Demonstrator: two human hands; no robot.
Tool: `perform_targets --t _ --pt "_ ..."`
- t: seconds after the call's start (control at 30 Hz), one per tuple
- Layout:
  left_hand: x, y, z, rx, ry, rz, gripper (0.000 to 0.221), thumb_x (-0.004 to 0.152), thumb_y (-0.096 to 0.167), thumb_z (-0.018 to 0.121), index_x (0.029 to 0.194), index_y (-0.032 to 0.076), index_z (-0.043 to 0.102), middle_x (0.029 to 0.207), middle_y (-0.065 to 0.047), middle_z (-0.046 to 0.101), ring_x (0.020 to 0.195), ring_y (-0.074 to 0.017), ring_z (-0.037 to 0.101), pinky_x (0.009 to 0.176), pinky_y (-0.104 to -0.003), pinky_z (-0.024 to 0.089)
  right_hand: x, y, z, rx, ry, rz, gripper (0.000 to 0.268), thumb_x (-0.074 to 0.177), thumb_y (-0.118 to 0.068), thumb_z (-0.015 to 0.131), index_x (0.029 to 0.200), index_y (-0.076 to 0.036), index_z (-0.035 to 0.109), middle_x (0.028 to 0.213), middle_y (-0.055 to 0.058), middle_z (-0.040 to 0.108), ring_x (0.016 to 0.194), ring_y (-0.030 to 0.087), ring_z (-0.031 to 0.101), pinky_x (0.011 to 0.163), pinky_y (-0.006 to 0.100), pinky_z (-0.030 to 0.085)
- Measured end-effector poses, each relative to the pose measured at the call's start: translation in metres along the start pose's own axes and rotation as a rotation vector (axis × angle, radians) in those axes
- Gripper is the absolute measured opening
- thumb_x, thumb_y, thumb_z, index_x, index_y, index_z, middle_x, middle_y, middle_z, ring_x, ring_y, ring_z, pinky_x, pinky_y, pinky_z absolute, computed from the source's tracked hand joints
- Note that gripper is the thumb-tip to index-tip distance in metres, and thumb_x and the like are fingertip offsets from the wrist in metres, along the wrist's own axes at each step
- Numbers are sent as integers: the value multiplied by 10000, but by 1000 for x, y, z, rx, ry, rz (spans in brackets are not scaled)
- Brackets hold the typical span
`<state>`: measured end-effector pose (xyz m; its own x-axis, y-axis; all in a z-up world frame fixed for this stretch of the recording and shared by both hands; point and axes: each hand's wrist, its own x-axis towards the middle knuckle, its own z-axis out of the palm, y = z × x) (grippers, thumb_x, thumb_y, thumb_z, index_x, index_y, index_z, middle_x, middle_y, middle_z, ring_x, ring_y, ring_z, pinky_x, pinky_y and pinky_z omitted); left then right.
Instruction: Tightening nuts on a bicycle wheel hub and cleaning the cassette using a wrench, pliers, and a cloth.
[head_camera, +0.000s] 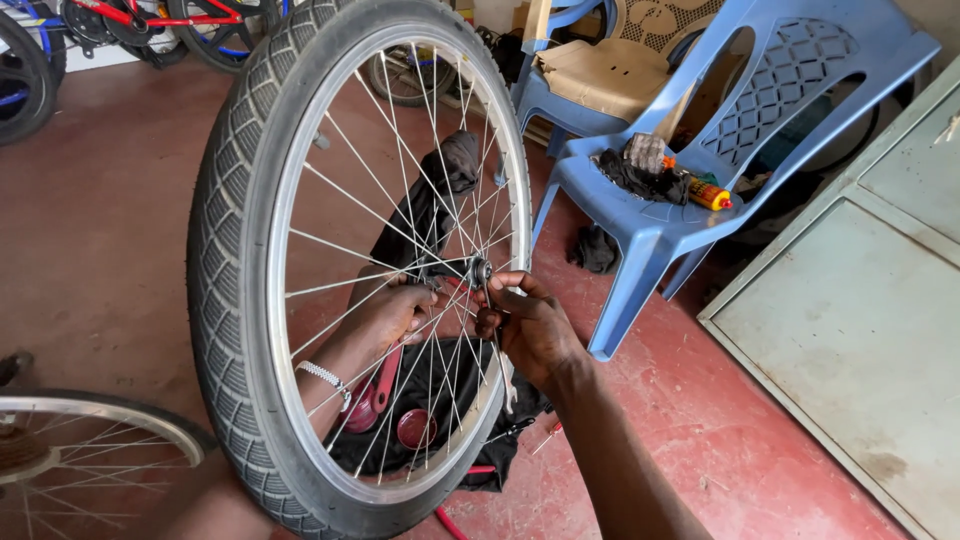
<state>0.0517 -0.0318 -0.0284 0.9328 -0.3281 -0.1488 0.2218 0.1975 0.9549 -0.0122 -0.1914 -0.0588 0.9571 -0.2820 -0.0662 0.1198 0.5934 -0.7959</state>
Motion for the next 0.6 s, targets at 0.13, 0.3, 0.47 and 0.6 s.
perform_targets --t 0.13,0.3,0.47,0.6 --pt "11 -8 -7 -1 -20 -33 219 715 -80 578 764 39 400 501 -73 339 307 -115 370 233 -241 272 -2 -1 4 7 21 50 69 869 -59 587 932 -54 559 796 164 595 559 159 449 531 285 401" --pt "12 -10 -9 36 -30 2 215 696 -97 578 697 46 418 478 -105 417 279 -132 379 209 -261 257 -4 -2 7 29 16 87 81 875 -70 583 940 -49 541 818 138 582 567 152 428 545 298 382" --pt "13 -1 -6 56 -44 -32 198 722 -17 573 658 68 406 426 -67 327 267 -127 349 200 -248 258 0 1 8 43 69 100 72 878 -118 566 893 -59 526 780 116 568 554 158 431 548 296 391" --pt "63 -67 -14 55 -90 -117 222 747 124 557 582 90 412 420 -17 255 292 -83 274 228 -243 238 7 16 10 110 289 128 232 930 -246 455 781 -71 485 647 80 483 484 155 360 488 290 340"
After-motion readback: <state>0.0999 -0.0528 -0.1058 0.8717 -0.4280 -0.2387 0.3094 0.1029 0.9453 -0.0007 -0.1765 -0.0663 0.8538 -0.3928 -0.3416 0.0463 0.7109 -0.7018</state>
